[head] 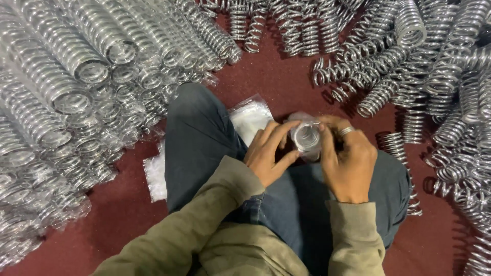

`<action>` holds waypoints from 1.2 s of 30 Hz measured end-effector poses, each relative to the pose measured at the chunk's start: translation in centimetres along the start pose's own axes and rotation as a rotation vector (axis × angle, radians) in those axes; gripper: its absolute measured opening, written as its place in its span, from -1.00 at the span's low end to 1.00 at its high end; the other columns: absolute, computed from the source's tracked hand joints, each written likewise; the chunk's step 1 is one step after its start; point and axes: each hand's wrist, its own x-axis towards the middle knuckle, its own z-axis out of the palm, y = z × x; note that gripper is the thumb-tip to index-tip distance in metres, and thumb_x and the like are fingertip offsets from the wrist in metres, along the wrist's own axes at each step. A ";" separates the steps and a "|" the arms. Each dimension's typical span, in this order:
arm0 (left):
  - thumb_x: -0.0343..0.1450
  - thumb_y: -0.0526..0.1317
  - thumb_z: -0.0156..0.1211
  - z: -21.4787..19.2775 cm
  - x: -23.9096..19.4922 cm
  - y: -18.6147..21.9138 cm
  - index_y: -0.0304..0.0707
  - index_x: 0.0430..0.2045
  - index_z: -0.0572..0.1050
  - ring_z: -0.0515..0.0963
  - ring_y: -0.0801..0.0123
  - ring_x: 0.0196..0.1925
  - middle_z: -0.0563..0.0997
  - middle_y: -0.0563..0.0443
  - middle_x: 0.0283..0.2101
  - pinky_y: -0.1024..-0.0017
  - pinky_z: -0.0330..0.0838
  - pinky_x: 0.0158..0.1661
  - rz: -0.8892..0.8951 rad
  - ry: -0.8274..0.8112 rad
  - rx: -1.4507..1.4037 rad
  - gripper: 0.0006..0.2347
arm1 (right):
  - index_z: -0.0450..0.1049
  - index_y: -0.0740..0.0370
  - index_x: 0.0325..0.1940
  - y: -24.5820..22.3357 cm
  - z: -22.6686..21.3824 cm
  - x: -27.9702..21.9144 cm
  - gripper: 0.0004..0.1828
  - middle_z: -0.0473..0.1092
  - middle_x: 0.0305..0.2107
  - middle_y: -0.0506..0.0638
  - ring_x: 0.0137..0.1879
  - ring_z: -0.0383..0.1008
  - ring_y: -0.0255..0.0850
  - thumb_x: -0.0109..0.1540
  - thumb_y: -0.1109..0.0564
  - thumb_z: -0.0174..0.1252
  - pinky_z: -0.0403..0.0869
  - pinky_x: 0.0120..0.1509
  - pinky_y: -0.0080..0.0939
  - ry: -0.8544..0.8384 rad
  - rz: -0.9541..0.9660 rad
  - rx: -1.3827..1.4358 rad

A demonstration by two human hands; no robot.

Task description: Picking up individual metal springs from a pile and placing them into small plastic bags.

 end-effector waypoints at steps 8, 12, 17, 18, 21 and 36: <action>0.37 -0.05 0.18 3.1 4.1 -0.2 -0.08 -0.14 0.49 0.49 0.28 -0.17 0.50 0.16 -0.18 0.28 0.36 -0.18 0.242 0.012 -0.162 -0.75 | 0.52 0.10 -0.31 -2.5 -1.2 -2.0 -0.87 0.52 -0.29 -0.12 0.04 0.39 -0.02 0.30 0.10 0.29 0.17 0.20 0.01 -0.023 -0.096 -0.004; 0.33 -0.24 0.34 5.1 2.6 2.3 -0.19 -0.37 0.46 0.52 0.19 -0.34 0.54 0.06 -0.39 0.25 0.30 -0.22 0.149 0.144 -0.144 -0.84 | 0.37 0.25 -0.20 -1.5 -2.0 -2.5 -0.59 0.24 -0.11 0.12 0.00 0.24 0.02 0.21 -0.12 0.31 0.21 0.08 0.05 -0.029 0.108 -0.129; 0.20 -0.45 0.13 6.1 0.8 3.5 -0.10 -0.41 0.47 0.52 0.30 -0.28 0.57 0.22 -0.32 0.34 0.29 -0.09 0.144 0.182 -0.082 -0.79 | 0.28 0.07 0.17 -1.3 -2.8 0.1 -0.30 0.35 0.02 -0.01 -0.05 0.51 -0.08 -0.02 -0.01 0.32 0.43 -0.08 0.04 -0.407 0.582 -0.089; 0.20 -0.41 0.21 6.2 0.5 3.4 -0.07 -0.40 0.48 0.52 0.32 -0.27 0.58 0.24 -0.31 0.35 0.31 -0.07 0.132 0.183 -0.068 -0.80 | 0.31 -0.08 0.23 -1.7 -3.1 0.8 -0.29 0.47 0.01 -0.08 -0.01 0.52 -0.03 -0.02 -0.08 0.25 0.41 0.05 0.11 -0.588 0.744 -0.141; 0.25 -0.41 0.24 6.0 -0.4 3.5 -0.13 -0.15 0.43 0.56 0.17 0.09 0.52 0.04 -0.04 0.25 0.38 0.14 0.120 0.028 -0.175 -0.68 | 0.34 -0.11 0.16 -0.2 -1.6 -0.5 -0.38 0.57 -0.21 0.18 -0.01 0.49 0.41 -0.02 0.10 -0.05 0.39 0.01 0.33 -0.743 0.685 -0.297; 0.47 -0.29 0.21 -5.2 -3.4 9.0 -0.06 0.40 -0.01 0.44 -0.20 0.31 0.09 -0.19 0.53 -0.10 0.54 0.18 -0.222 0.324 -1.046 -0.37 | -0.09 -0.29 0.66 -14.0 -2.6 -4.2 0.05 0.40 0.36 -0.24 0.35 0.51 -0.31 0.13 0.05 0.18 0.55 0.09 -0.22 -0.503 0.900 0.481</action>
